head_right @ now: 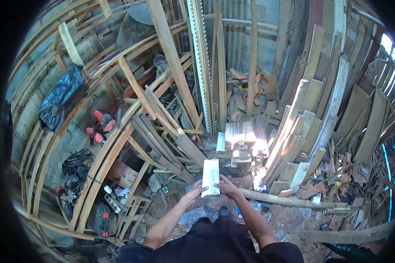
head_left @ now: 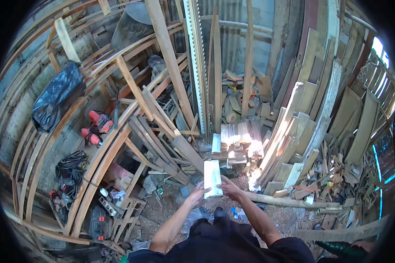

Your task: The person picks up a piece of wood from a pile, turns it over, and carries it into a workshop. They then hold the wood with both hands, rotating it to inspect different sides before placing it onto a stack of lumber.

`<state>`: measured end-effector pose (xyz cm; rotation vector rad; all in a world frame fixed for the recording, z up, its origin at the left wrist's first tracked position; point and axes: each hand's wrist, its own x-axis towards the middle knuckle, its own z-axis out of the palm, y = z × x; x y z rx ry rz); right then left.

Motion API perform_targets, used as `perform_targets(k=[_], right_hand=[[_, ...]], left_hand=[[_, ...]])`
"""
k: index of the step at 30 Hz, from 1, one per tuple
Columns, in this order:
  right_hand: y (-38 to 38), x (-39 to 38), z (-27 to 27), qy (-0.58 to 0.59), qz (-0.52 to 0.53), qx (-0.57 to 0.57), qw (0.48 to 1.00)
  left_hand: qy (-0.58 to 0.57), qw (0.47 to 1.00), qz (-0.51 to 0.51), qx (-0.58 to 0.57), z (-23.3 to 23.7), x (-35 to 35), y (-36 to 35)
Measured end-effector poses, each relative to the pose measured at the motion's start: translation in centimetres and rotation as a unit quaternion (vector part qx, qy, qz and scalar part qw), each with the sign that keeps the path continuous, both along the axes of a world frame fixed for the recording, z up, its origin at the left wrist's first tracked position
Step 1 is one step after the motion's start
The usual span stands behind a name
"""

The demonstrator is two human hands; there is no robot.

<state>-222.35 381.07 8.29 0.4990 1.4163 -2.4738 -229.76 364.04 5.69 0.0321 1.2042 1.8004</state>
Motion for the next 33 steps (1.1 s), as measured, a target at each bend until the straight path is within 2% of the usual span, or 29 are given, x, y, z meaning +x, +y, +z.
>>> perform_targets(k=[1,3,5,7,8,9,11,17,19,22,26,30,33], right_hand=[[0.9,-0.8,-0.6,-0.026,-0.012,0.004,1.000],[2.7,-2.3,-0.3,-0.074,0.031,-0.007,0.997],[3.4,-3.5,0.2,-0.084,0.024,-0.003,0.996],[4.9,-5.5,-3.0,-0.078,0.038,-0.015,0.996],[5.4,-6.2,-2.7,-0.097,0.040,-0.021,0.994],[5.9,-7.1,-3.1,-0.105,0.042,-0.025,0.993],[6.5,-8.7,-3.9,-0.098,0.040,-0.022,0.994],[9.2,-14.6,-5.7,-0.105,0.035,0.004,0.994],[10.2,-17.2,-5.8,-0.094,0.008,-0.039,0.995],[11.4,-21.0,-8.0,-0.115,-0.016,-0.014,0.993],[13.4,-25.6,-12.0,-0.128,-0.023,-0.005,0.992],[14.3,-29.0,-18.8,-0.173,-0.047,-0.046,0.983],[15.5,-30.7,-27.3,-0.189,-0.057,-0.064,0.978]], left_hand=[[-0.014,1.000,-0.002,0.000,-0.4,-1.2,0.8],[-0.020,1.000,0.009,-0.015,-0.5,-3.4,2.3],[-0.030,0.999,0.019,-0.031,-1.5,-3.5,2.7],[-0.019,0.998,0.040,-0.040,-2.8,-5.3,4.3],[-0.035,0.999,0.004,0.014,-2.6,-6.3,4.5],[-0.042,0.999,0.006,0.010,-3.3,-7.1,5.0],[-0.063,0.996,0.015,-0.069,-4.3,-8.6,5.5],[-0.029,0.995,-0.022,-0.098,-4.2,-15.5,9.0],[-0.047,0.994,-0.043,-0.085,-5.1,-18.4,9.7],[-0.044,0.995,-0.043,-0.085,-6.8,-22.5,12.0],[-0.043,0.993,-0.043,-0.102,-11.8,-26.9,13.7],[-0.074,0.988,-0.020,-0.135,-19.3,-29.7,15.3],[-0.049,0.986,-0.011,-0.157,-26.9,-31.1,16.7]])
